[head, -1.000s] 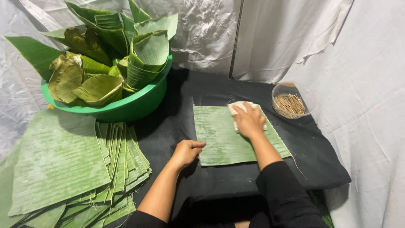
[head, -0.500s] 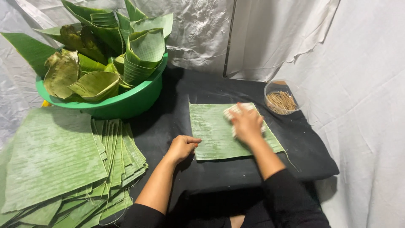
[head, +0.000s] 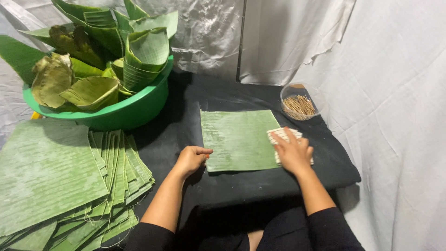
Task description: Wiping banana leaves with a cloth and folding them into cones for food packaging
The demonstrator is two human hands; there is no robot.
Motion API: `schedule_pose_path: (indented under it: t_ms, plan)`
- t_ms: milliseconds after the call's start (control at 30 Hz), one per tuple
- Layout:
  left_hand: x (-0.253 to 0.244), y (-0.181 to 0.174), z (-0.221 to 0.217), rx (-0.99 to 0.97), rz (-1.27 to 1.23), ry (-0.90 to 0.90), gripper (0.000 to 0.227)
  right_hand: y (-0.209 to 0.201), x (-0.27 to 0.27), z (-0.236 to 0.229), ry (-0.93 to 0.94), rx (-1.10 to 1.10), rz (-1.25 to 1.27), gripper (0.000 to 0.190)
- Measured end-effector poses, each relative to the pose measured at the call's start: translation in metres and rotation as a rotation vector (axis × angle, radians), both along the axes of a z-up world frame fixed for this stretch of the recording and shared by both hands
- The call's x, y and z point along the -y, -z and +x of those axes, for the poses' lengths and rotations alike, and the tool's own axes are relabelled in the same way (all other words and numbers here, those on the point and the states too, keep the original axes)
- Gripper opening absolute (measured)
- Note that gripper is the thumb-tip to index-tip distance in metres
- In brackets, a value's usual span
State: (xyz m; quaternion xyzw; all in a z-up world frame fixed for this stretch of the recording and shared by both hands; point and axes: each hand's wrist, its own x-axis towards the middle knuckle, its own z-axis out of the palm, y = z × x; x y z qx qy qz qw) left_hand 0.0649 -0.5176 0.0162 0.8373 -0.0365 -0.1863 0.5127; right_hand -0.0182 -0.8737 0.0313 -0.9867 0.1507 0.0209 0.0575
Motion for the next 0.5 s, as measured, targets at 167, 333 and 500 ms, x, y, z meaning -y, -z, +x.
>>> schedule_pose_path:
  t_ms: [167,333,500]
  plan:
    - [-0.001,-0.016,-0.008,-0.051,-0.056,-0.025,0.030,0.009,0.016,-0.003,0.111,0.129,-0.060,0.041]
    - [-0.001,-0.004,-0.005,-0.060,-0.085,-0.047,0.029,-0.014,-0.085,0.002,-0.096,0.379,-0.032,0.036]
    - [-0.001,0.007,0.004,-0.099,-0.120,-0.064,0.030,-0.016,-0.144,0.005,-0.345,0.020,0.186,0.049]
